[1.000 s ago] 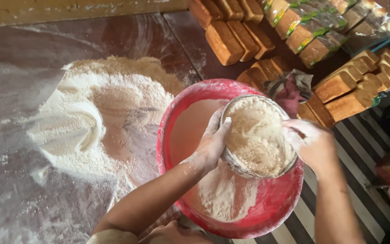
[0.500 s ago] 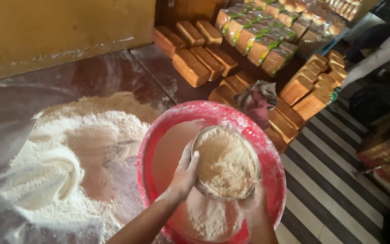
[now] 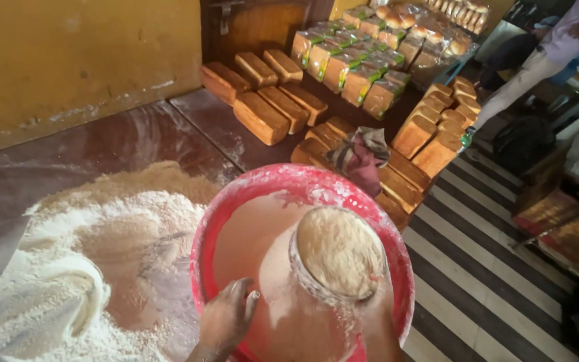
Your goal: The person sifts flour with a round metal sieve held over a large red basin, shaking and tapping the sieve so fine flour falls through while working over a floured wooden table. They periodically refill the sieve from the flour pile on the table and continue sifting batch after batch into the basin.
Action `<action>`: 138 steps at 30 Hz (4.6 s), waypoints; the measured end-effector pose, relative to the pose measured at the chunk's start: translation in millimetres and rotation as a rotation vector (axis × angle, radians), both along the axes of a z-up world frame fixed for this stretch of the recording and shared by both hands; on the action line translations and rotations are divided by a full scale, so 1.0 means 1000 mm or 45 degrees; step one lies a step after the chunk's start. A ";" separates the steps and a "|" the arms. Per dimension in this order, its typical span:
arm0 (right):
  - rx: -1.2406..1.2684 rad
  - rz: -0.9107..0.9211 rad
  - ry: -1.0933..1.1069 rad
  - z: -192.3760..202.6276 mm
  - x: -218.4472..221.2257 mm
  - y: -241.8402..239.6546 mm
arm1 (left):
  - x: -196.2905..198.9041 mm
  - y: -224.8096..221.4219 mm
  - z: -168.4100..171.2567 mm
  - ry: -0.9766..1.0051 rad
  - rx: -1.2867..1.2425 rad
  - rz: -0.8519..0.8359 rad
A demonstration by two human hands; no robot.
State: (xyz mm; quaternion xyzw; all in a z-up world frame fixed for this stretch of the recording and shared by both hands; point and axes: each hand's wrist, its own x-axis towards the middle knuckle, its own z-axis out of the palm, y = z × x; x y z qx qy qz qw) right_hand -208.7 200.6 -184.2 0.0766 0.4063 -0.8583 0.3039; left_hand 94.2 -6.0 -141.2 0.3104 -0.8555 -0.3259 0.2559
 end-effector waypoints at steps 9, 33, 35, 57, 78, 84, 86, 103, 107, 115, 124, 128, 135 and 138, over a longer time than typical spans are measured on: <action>0.183 -0.091 -0.214 0.041 0.036 -0.018 | 0.007 0.009 -0.015 0.141 -0.173 0.045; -0.906 0.364 0.024 0.003 0.067 0.016 | -0.168 0.052 0.077 -0.156 -0.770 -1.166; -0.741 0.282 -0.047 0.060 0.088 0.004 | -0.173 0.055 0.058 -0.005 -0.786 -1.377; -0.099 -0.118 0.128 0.008 0.043 0.043 | -0.049 -0.017 0.048 -0.194 -0.431 -0.719; -0.046 -0.060 0.122 0.030 0.058 0.022 | -0.099 0.003 0.045 0.673 1.451 -0.006; -0.022 0.014 0.023 0.041 0.062 0.017 | -0.092 0.001 0.018 0.634 1.346 -0.082; 0.189 -0.059 -0.045 0.069 0.073 0.009 | -0.088 0.008 0.024 0.536 1.275 -0.131; 0.394 0.183 0.400 0.006 0.009 0.022 | -0.078 -0.033 -0.019 0.713 1.497 -0.004; 0.604 -0.030 0.702 0.015 0.023 0.043 | -0.061 -0.010 0.065 0.634 1.638 0.171; 1.477 -0.334 1.818 0.034 0.049 0.089 | -0.051 -0.025 0.025 0.677 1.624 0.218; 1.620 -0.250 1.898 -0.015 0.076 0.100 | -0.057 -0.037 0.031 0.800 1.651 0.171; 1.562 -0.256 1.873 -0.015 0.081 0.098 | -0.057 -0.047 0.019 0.844 1.637 0.084; 1.468 -0.299 1.832 0.002 0.087 0.090 | -0.047 -0.082 -0.019 0.888 1.609 0.206; 1.430 -0.306 1.798 0.003 0.090 0.092 | -0.041 -0.083 -0.009 0.947 1.542 0.009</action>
